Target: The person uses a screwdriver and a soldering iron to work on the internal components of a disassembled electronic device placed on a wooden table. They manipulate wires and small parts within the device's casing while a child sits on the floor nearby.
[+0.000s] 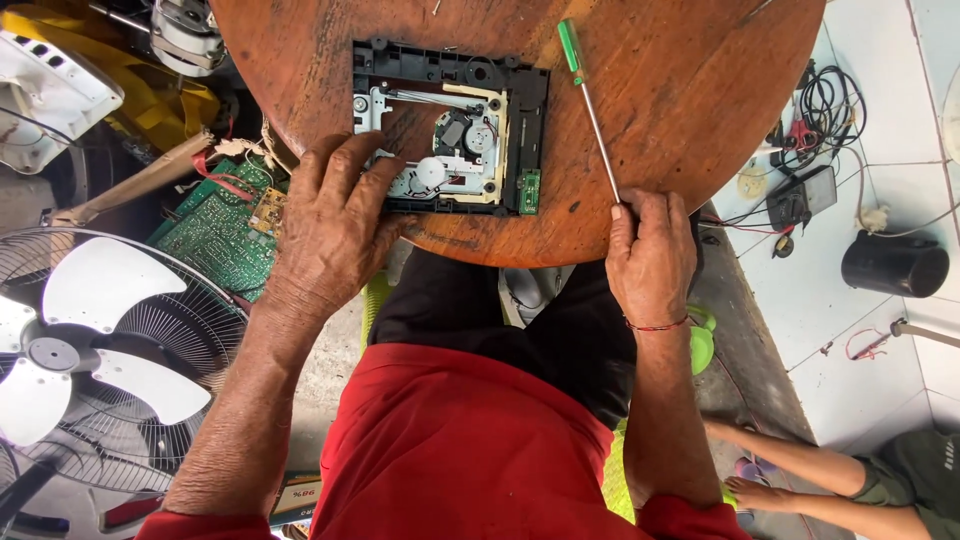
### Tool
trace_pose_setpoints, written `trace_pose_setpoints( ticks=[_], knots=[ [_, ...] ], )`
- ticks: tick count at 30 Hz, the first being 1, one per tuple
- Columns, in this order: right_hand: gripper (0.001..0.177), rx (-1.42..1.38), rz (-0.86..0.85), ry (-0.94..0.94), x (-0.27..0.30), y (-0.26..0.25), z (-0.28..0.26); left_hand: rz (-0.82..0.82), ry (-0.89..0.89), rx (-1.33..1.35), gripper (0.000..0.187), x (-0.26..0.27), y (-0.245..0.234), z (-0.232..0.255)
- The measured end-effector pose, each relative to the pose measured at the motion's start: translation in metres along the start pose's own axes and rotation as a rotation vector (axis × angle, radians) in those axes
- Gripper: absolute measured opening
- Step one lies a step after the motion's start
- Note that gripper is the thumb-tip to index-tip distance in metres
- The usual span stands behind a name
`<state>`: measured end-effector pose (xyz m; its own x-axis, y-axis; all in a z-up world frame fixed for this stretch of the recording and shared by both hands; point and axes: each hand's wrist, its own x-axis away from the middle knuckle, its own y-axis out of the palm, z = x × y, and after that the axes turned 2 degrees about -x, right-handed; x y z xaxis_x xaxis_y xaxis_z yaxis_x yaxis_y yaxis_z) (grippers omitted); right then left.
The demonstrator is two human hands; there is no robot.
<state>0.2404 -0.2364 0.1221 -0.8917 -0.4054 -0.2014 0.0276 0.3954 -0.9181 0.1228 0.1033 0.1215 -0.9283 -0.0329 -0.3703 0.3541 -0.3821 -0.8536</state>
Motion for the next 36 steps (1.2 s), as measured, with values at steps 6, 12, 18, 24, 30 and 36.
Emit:
trace_pose_setpoints(
  ticks=[6,12,18,24,30,36],
  knots=[
    [0.013,-0.024,0.020,-0.009,0.000,0.002,0.000,0.052,0.030,0.061,0.053,-0.001,-0.004,0.007],
    [0.011,-0.033,0.045,-0.015,-0.001,0.001,-0.005,0.063,0.043,0.043,0.053,0.001,-0.004,0.008],
    [0.011,-0.026,0.051,-0.023,0.001,0.001,-0.006,0.042,0.015,0.152,0.052,0.004,0.000,0.009],
    [0.010,-0.030,0.069,-0.026,0.000,0.003,-0.004,0.034,0.014,0.193,0.053,0.004,0.000,0.006],
    [0.010,-0.028,0.081,-0.027,0.001,0.004,-0.003,0.034,0.021,0.211,0.051,0.005,-0.002,0.007],
    [0.010,-0.042,0.083,-0.029,0.000,0.004,-0.005,0.027,0.008,0.224,0.049,0.000,-0.011,0.010]
  ],
)
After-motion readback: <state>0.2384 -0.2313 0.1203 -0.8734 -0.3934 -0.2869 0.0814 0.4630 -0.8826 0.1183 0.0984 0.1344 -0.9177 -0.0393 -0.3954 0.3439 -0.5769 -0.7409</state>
